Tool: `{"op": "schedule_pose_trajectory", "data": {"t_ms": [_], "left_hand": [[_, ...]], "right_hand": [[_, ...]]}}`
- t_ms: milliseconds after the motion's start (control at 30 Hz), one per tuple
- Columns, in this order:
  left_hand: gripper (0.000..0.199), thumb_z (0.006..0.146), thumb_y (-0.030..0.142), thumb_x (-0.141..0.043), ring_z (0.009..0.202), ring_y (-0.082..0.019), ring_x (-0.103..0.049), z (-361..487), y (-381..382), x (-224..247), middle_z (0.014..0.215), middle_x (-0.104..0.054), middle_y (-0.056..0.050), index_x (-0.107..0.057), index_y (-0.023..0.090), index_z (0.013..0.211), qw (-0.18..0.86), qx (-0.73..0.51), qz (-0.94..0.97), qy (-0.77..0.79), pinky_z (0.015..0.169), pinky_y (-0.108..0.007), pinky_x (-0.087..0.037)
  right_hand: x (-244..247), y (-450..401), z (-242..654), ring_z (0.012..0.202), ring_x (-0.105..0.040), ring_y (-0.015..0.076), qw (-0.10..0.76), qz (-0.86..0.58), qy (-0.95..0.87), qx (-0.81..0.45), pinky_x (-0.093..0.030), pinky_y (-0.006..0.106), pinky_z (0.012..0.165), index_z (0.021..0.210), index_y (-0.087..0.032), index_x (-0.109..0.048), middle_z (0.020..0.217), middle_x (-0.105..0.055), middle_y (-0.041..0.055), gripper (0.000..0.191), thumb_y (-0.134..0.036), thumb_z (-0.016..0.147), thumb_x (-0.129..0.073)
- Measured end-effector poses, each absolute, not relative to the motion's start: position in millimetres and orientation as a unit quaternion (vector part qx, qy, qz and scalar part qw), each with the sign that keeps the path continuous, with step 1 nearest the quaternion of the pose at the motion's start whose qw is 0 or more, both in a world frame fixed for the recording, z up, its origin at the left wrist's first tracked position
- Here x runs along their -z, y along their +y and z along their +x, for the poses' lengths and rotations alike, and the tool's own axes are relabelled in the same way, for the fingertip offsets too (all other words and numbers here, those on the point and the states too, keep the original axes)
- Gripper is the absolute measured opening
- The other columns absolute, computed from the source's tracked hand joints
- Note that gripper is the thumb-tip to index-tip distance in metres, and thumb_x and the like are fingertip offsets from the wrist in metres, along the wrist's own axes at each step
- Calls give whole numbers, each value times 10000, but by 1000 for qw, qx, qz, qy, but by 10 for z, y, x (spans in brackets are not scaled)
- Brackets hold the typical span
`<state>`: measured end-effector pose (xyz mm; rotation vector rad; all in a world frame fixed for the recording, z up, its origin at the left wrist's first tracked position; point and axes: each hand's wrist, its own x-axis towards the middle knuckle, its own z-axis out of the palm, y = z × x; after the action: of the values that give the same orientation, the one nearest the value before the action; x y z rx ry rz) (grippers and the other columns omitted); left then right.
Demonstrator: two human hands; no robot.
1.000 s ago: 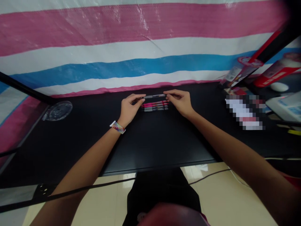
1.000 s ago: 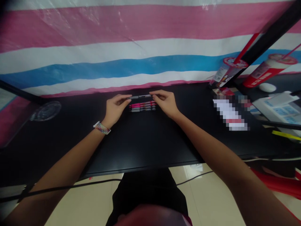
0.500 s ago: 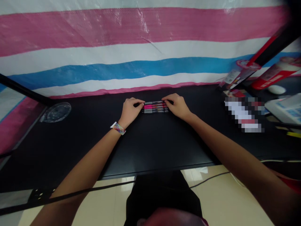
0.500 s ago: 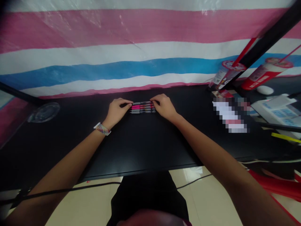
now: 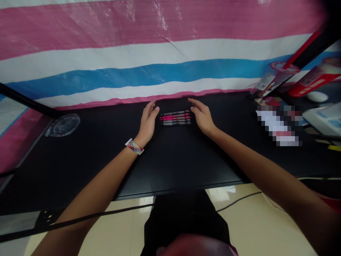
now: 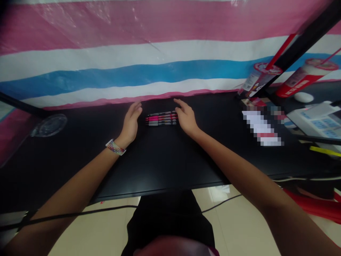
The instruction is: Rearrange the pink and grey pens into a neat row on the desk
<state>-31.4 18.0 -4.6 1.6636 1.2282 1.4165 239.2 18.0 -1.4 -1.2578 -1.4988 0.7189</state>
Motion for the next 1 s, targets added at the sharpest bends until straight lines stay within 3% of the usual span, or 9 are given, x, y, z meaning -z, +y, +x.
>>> {"op": "schedule_pose_trajectory", "data": {"t_ms": [100,200,433,600,700,833,1000], "left_hand": [[518,1113,659,-551,1632,-260,-505,-195,127,55,1697,-574,-66,-607,365,1536,364,-531,623,444,1307,-434,-466],[462,1121,630,-538,1596,-264,-544,-76,11,-11,1633,-634,-68,-655,338,1460,400,-525,623,420,1325,-448,-448],[363,1156,526,-478,1520,-268,-597,12,-343,-140,1521,-687,-75,-691,305,1349,413,-524,609,429,1288,-443,-487],[335,1173,511,-467,1552,-263,-570,-7,-413,-102,1481,-713,-55,-716,313,1278,364,-505,630,465,1318,-451,-437],[243,1150,459,-550,1536,-280,-576,-84,-351,-100,1405,-747,-59,-732,302,1185,322,-484,654,485,1330,-486,-401],[191,1124,397,-587,1306,-297,-678,-215,-223,-122,1258,-777,-57,-753,303,1122,237,-474,683,503,1213,-492,-473],[218,1109,339,-570,1148,-301,-686,-254,-170,-138,1172,-790,-53,-784,297,1102,207,-445,702,515,1111,-488,-486]], "right_hand": [[24,134,2309,1643,-491,299,487,-504,-617,-358,-360,545,1380,1526,-315,-704,1700,-602,35,546,-291,997,-571],[-9,46,2244,1688,-419,306,473,-497,-623,-375,-287,560,1406,1532,-316,-703,1760,-532,30,551,-285,994,-589],[-96,-185,2187,1679,-433,339,461,-501,-615,-399,-283,570,1401,1459,-256,-764,1744,-547,88,517,-248,963,-622],[-181,-328,2139,1636,-497,364,445,-501,-656,-347,-332,627,1373,1341,-281,-806,1610,-682,86,442,-209,948,-617],[-262,-406,2105,1570,-566,379,449,-452,-732,-241,-353,639,1362,1089,-275,-829,1438,-777,95,208,-231,952,-678],[-292,-472,2069,1443,-635,392,409,-355,-827,-148,-511,615,1228,919,-252,-790,1361,-788,129,98,-205,943,-708],[-300,-486,2068,1401,-612,394,360,-287,-877,-137,-523,600,1146,896,-249,-769,1291,-791,117,83,-180,920,-729]]}}
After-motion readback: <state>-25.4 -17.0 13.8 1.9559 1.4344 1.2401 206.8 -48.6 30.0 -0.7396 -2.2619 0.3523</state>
